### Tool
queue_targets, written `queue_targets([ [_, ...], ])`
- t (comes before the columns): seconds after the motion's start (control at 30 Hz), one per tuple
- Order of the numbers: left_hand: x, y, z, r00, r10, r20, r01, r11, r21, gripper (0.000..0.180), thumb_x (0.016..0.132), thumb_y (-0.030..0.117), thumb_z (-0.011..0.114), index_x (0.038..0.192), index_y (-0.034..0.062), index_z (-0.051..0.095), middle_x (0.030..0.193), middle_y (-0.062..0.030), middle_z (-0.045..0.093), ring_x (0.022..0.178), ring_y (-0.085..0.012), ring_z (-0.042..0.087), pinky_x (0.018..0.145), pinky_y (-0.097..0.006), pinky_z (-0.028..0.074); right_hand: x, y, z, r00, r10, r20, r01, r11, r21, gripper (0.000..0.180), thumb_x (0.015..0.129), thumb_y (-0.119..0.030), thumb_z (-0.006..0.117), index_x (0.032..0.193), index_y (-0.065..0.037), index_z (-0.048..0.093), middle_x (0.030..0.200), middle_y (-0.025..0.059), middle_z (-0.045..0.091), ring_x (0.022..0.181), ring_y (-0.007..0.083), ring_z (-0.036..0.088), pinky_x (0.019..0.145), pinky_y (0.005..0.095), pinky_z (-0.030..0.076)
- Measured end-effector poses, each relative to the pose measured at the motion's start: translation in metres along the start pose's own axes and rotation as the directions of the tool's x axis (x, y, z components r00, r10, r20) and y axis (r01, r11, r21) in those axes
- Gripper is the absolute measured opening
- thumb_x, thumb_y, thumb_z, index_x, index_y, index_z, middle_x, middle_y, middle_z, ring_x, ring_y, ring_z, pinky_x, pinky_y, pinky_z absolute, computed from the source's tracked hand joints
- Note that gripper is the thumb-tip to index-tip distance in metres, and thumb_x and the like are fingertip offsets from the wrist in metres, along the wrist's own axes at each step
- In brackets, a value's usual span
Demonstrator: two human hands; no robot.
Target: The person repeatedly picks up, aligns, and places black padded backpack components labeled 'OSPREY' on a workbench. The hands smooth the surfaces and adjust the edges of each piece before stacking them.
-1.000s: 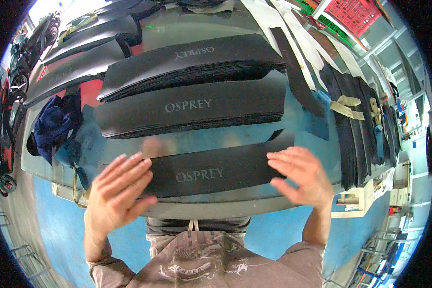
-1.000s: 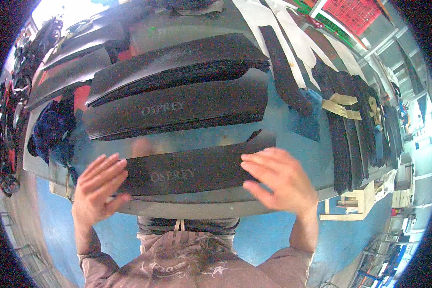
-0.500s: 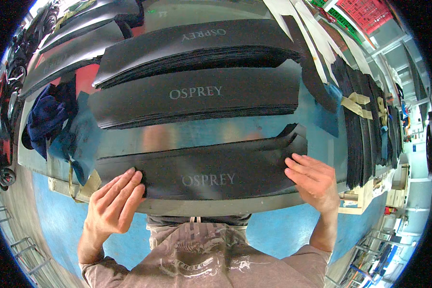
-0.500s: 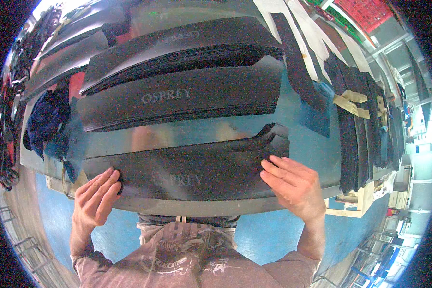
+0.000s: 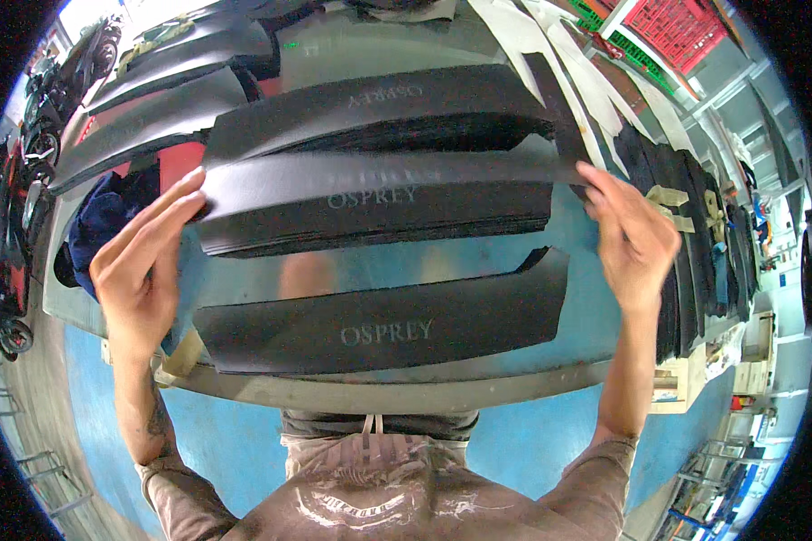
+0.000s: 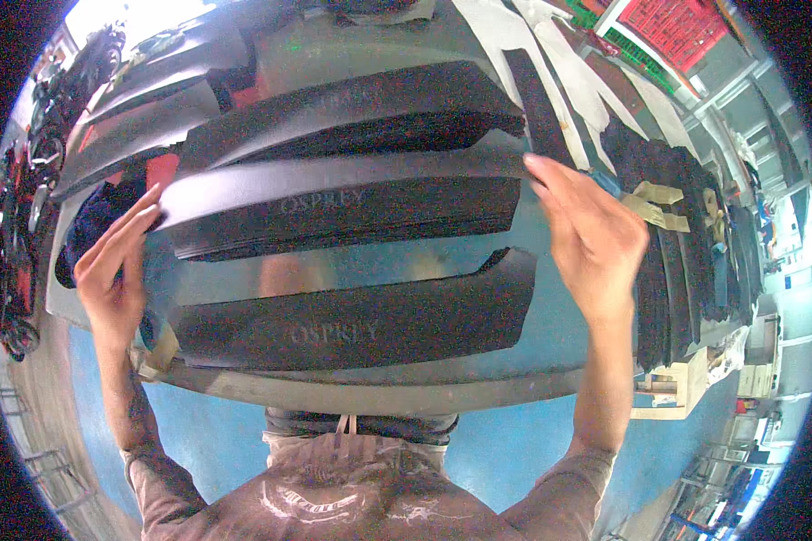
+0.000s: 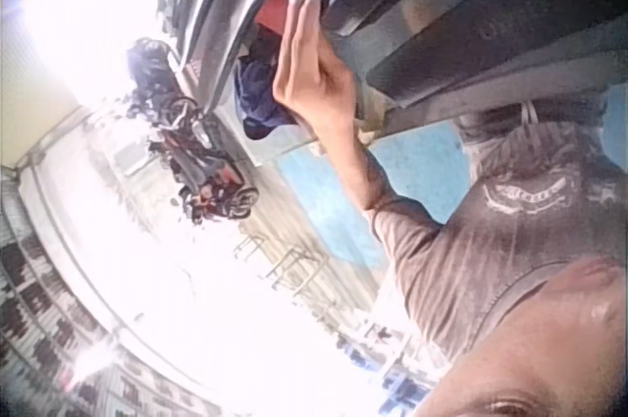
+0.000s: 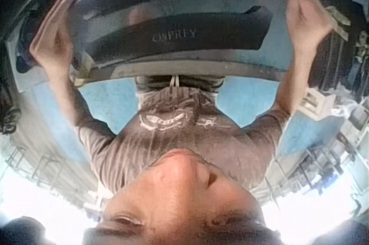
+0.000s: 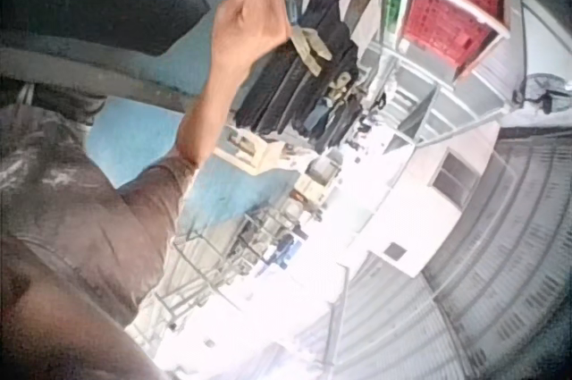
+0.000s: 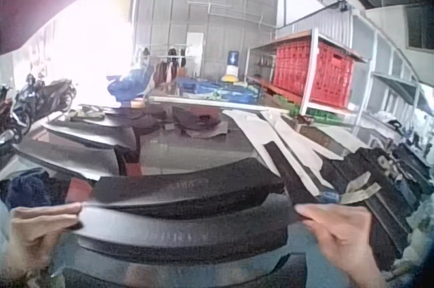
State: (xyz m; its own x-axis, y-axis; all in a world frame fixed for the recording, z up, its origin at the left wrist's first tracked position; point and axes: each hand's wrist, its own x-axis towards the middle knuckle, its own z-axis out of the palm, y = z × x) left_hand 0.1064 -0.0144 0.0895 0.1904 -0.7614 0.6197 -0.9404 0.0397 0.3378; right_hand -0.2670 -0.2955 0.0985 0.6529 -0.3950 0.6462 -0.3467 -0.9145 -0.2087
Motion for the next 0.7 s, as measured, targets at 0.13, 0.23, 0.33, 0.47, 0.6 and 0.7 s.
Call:
queue_targets([
  [0.13, 0.001, -0.027, 0.022, 0.981, 0.067, 0.181, -0.068, 0.998, -0.002, 0.047, 0.083, -0.016, 0.057, 0.125, -0.0030, 0.075, 0.142, -0.0232, 0.068, 0.140, -0.0405, 0.061, 0.120, -0.047, 0.046, -0.004, 0.031, 0.030, 0.989, -0.069, 0.128, 0.062, 0.996, 0.056, 0.033, 0.095, 0.001, 0.072, 0.127, -0.004, 0.075, 0.135, 0.0157, 0.074, 0.121, 0.0330, 0.074, 0.104, 0.0403, 0.059],
  [0.23, -0.014, -0.033, 0.030, 0.904, 0.071, 0.421, -0.077, 0.997, -0.003, 0.053, 0.082, -0.008, 0.056, 0.133, -0.0030, 0.071, 0.148, -0.0247, 0.064, 0.144, -0.0432, 0.055, 0.124, -0.054, 0.039, -0.026, 0.034, 0.043, 0.916, -0.024, 0.400, 0.044, 0.998, -0.041, 0.037, 0.102, -0.022, 0.069, 0.135, -0.005, 0.072, 0.148, 0.0125, 0.067, 0.134, 0.0396, 0.064, 0.118, 0.0496, 0.047],
  [0.33, -0.018, -0.023, 0.032, 0.919, 0.032, 0.393, -0.035, 0.999, 0.000, 0.051, 0.084, 0.002, 0.057, 0.133, -0.0071, 0.069, 0.152, -0.0240, 0.061, 0.148, -0.0444, 0.051, 0.128, -0.057, 0.033, -0.031, 0.021, 0.033, 0.933, -0.039, 0.358, 0.103, 0.982, -0.159, 0.043, 0.103, -0.030, 0.068, 0.140, -0.007, 0.069, 0.154, 0.0114, 0.062, 0.140, 0.0405, 0.058, 0.121, 0.0531, 0.041],
  [0.47, -0.036, 0.006, 0.008, 0.893, 0.158, 0.422, -0.164, 0.986, -0.023, 0.048, 0.087, 0.021, 0.077, 0.126, -0.0051, 0.073, 0.149, -0.0231, 0.063, 0.142, -0.0417, 0.058, 0.122, -0.055, 0.042, -0.049, -0.008, 0.007, 0.924, -0.075, 0.375, 0.061, 0.997, 0.049, 0.056, 0.096, -0.039, 0.075, 0.140, -0.005, 0.068, 0.152, 0.0159, 0.062, 0.139, 0.0389, 0.058, 0.120, 0.0550, 0.041],
  [0.6, -0.078, 0.036, 0.002, 0.803, 0.173, 0.570, -0.193, 0.981, -0.025, 0.053, 0.078, 0.026, 0.088, 0.122, -0.0027, 0.076, 0.142, -0.0195, 0.069, 0.136, -0.0373, 0.064, 0.115, -0.053, 0.052, -0.080, -0.049, -0.019, 0.780, -0.141, 0.609, 0.124, 0.990, 0.071, 0.050, 0.093, -0.031, 0.078, 0.133, -0.002, 0.070, 0.144, 0.0170, 0.067, 0.135, 0.0352, 0.063, 0.116, 0.0522, 0.048],
  [0.7, -0.095, 0.038, 0.008, 0.837, 0.175, 0.518, -0.267, 0.958, 0.108, 0.042, 0.081, 0.011, 0.083, 0.120, -0.0022, 0.076, 0.138, -0.0201, 0.071, 0.132, -0.0363, 0.067, 0.110, -0.049, 0.056, -0.100, -0.054, -0.017, 0.771, -0.090, 0.630, 0.262, 0.947, -0.185, 0.044, 0.090, -0.016, 0.075, 0.130, 0.000, 0.070, 0.144, 0.0168, 0.067, 0.135, 0.0338, 0.064, 0.114, 0.0502, 0.051],
])
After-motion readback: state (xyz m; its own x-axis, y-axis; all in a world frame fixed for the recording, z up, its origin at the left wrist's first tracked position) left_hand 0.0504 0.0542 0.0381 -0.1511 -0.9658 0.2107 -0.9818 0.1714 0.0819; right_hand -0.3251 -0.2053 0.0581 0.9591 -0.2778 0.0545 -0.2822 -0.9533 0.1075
